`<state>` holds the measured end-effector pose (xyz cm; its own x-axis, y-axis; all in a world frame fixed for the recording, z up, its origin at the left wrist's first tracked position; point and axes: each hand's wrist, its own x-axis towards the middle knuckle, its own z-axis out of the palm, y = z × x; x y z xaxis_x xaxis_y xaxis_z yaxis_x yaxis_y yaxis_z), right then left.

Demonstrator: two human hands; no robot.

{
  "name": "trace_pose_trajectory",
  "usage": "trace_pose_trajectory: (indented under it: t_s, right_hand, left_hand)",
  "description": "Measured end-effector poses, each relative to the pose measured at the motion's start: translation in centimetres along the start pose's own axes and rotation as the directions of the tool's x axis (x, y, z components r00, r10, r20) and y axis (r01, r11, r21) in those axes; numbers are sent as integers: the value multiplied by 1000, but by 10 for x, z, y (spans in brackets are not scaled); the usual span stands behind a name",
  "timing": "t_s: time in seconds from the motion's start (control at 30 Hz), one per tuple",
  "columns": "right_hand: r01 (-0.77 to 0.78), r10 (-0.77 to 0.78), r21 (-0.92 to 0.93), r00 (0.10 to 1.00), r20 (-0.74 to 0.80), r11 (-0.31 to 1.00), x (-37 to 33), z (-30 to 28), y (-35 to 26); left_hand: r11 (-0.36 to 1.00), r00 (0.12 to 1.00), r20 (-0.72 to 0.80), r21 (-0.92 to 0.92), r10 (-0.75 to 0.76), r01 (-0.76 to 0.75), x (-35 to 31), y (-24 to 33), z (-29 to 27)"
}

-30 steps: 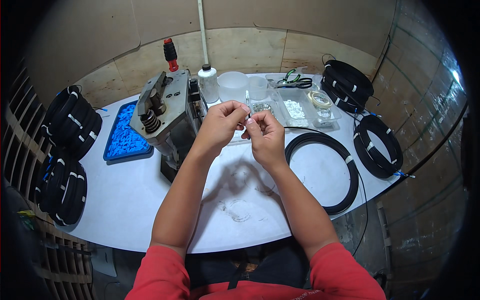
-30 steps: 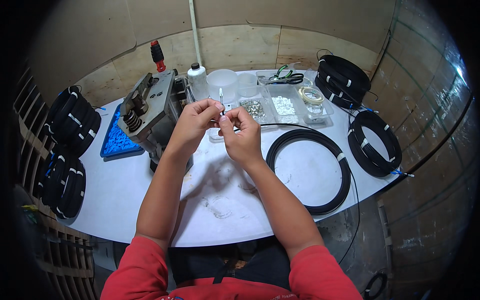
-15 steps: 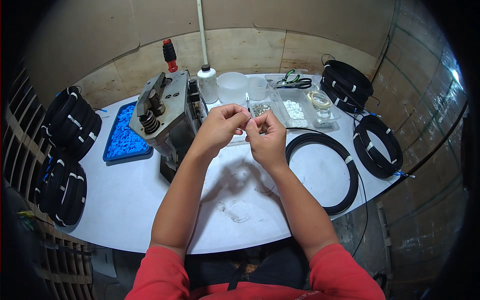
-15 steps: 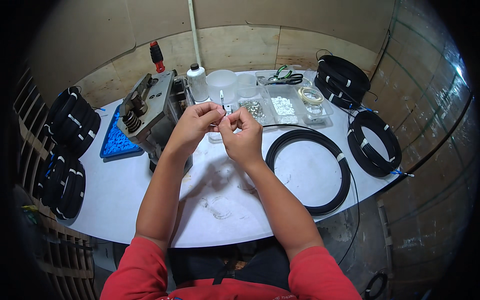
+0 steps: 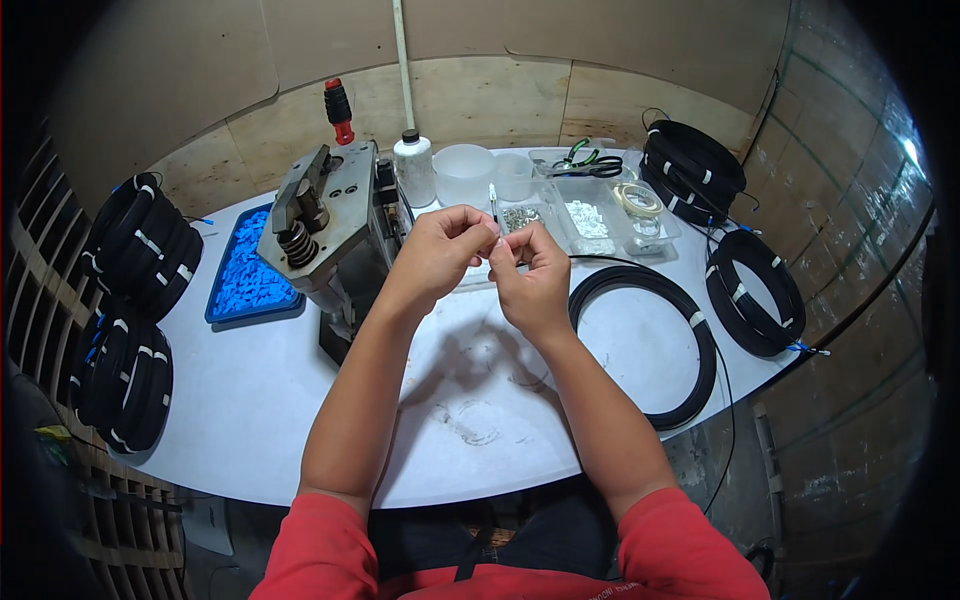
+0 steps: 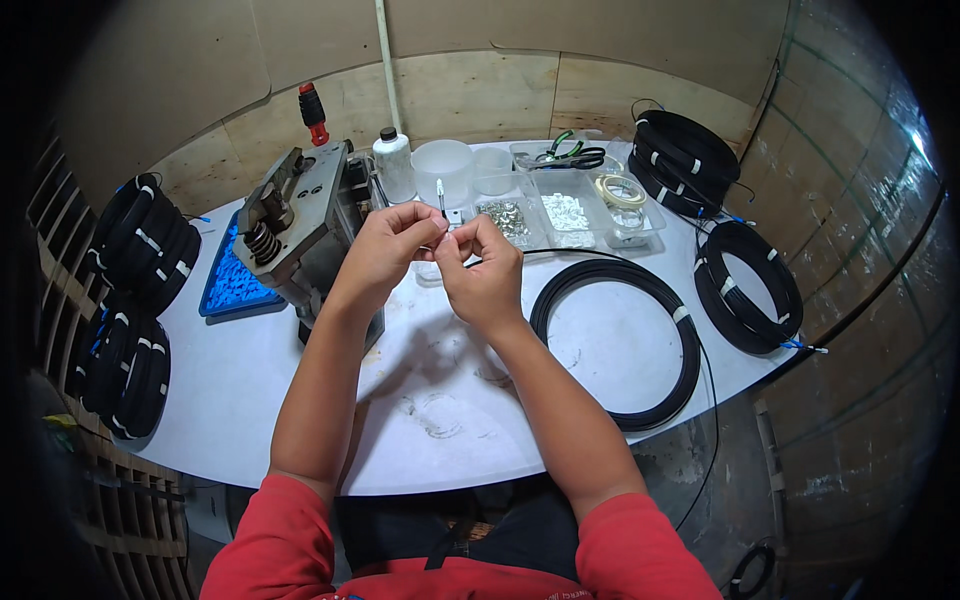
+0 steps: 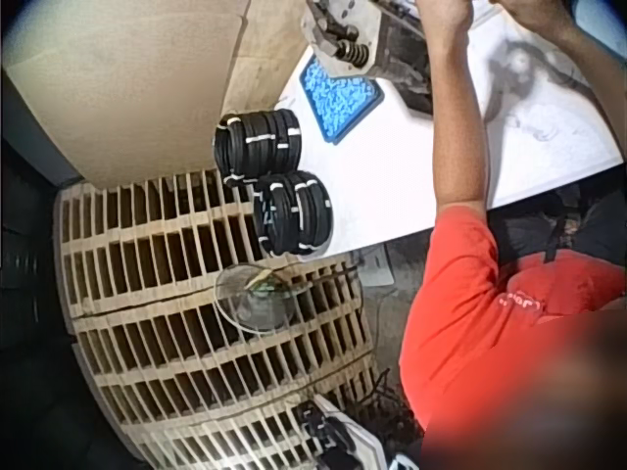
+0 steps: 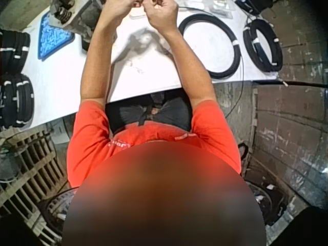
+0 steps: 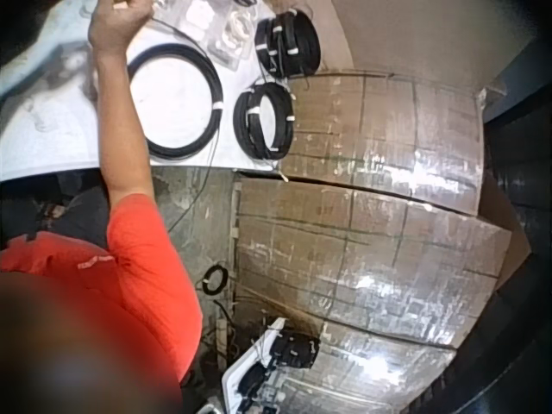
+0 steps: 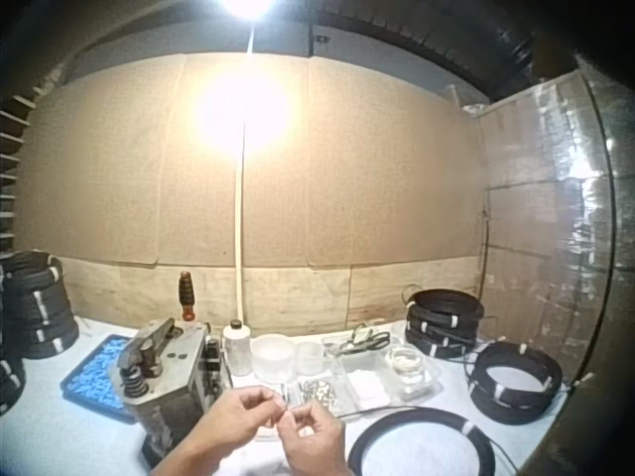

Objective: Assembling a cable harness by attaching connectors and crimping components using a bench-top machine.

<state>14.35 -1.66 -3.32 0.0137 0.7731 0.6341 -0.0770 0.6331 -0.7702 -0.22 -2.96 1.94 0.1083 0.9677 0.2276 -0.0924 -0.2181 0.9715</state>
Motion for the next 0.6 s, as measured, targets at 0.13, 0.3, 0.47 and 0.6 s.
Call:
trace_pose_trajectory:
  t_s: [0.13, 0.3, 0.47, 0.6]
  right_hand:
    - [11, -11, 9, 1000, 4, 1000, 1, 0, 2]
    - [19, -19, 0, 1000, 5, 1000, 1, 1, 1]
    - [23, -22, -10, 1000, 14, 1000, 1, 1, -1]
    - [25, -25, -27, 1000, 10, 999, 0, 0, 0]
  left_hand:
    - [1000, 1000, -8, -20, 3, -4, 0, 1, 1]
    - [1000, 1000, -11, -1, 17, -17, 1, -1, 0]
    - [1000, 1000, -17, 20, 24, -24, 2, -4, -3]
    - [998, 1000, 16, 67, 9, -10, 3, -4, -4]
